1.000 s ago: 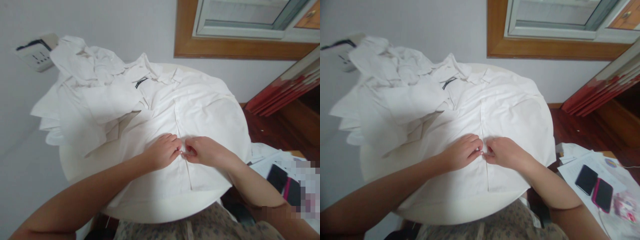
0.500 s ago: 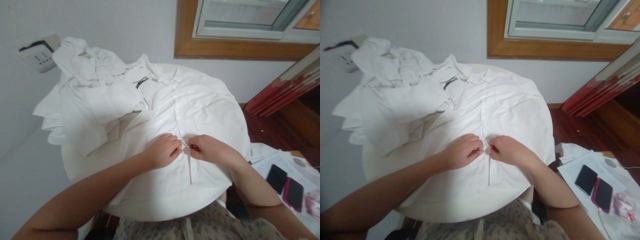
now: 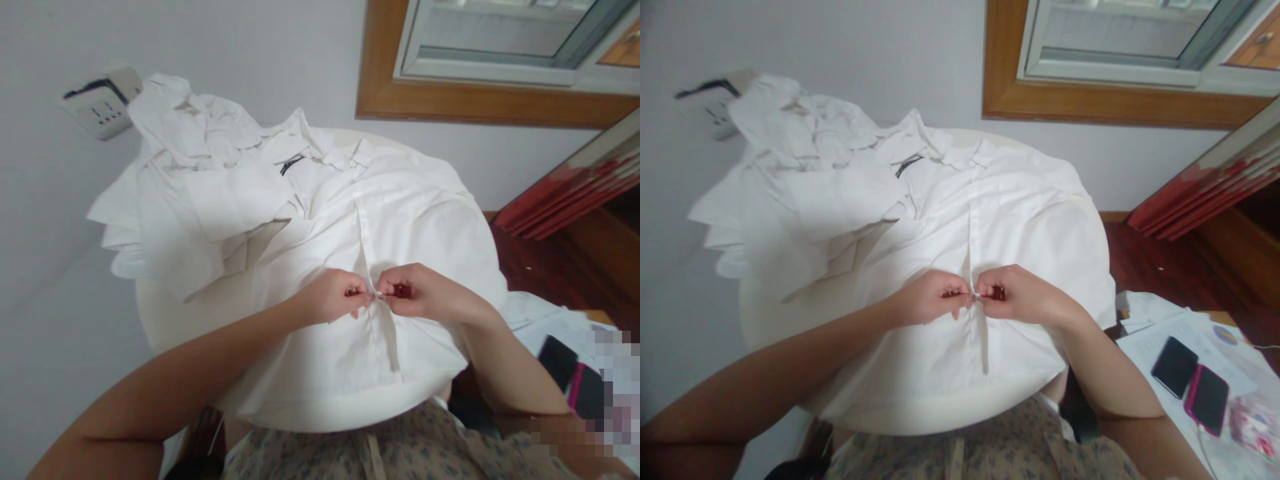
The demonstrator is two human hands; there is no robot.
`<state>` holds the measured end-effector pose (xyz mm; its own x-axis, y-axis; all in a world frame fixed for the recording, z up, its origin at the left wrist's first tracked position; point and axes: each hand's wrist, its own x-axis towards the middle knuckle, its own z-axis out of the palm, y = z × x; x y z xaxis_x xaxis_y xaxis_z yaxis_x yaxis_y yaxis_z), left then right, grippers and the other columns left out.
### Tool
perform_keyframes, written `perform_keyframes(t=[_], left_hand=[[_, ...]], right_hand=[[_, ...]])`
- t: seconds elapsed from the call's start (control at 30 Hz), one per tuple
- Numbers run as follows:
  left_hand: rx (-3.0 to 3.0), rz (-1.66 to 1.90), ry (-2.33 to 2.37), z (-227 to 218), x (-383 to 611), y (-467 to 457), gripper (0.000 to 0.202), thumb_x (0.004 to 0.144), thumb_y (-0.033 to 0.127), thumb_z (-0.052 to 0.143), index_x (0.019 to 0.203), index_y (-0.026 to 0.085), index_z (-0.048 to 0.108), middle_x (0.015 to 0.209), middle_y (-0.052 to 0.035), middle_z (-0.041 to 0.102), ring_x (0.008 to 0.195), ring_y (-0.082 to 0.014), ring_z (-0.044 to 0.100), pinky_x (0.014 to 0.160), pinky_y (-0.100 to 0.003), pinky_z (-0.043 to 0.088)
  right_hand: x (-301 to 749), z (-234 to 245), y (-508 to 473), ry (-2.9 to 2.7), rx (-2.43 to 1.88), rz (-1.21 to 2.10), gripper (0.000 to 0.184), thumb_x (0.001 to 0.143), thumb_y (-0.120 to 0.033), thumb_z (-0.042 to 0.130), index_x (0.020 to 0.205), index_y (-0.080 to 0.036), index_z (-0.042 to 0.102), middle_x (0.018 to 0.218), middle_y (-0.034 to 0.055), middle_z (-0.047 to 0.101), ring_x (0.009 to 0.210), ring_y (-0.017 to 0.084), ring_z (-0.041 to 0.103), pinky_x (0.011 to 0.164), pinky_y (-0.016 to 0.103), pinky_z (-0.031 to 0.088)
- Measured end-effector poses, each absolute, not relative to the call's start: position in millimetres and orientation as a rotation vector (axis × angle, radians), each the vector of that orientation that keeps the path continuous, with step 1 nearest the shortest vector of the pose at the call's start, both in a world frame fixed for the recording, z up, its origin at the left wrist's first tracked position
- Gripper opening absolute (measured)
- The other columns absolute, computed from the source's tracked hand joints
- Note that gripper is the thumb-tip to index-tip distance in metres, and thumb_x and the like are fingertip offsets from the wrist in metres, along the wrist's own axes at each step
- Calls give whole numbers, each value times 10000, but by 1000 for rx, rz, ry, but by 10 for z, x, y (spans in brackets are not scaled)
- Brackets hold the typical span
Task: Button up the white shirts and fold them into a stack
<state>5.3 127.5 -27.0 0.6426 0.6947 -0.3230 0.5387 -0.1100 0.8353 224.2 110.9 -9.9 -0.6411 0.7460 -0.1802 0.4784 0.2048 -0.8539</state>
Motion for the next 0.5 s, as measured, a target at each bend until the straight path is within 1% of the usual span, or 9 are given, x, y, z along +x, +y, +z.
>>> perform_keyframes(t=[0.1,0.2,0.33,0.5], left_hand=[[1595,113,977,-245,76,1282,202,820,336,547,767,162,636,633,33,642,362,-52,428,382,-197,302],[1517,112,933,-221,97,1280,164,817,287,549,738,156,608,568,49,610,333,-44,426,367,-183,310],[1464,110,895,-213,100,1279,181,833,280,559,710,153,597,458,71,540,321,-47,434,364,-169,311],[1381,95,882,-238,94,1300,211,836,303,592,695,147,601,453,59,547,329,-52,452,364,-171,315]], right_hand=[[2217,-110,1111,-2219,-1141,1399,103,811,-261,578,782,-164,595,646,-40,495,577,84,431,534,200,337],[2222,-105,1109,-2189,-1150,1470,108,822,-271,560,792,-170,587,615,-48,497,533,81,448,502,198,340],[2246,-88,1109,-2144,-1188,1580,95,819,-263,548,819,-178,591,589,-51,526,505,95,517,484,200,390],[2246,-68,1124,-2105,-1212,1622,120,813,-285,566,830,-176,611,614,-42,557,535,102,563,500,202,426]])
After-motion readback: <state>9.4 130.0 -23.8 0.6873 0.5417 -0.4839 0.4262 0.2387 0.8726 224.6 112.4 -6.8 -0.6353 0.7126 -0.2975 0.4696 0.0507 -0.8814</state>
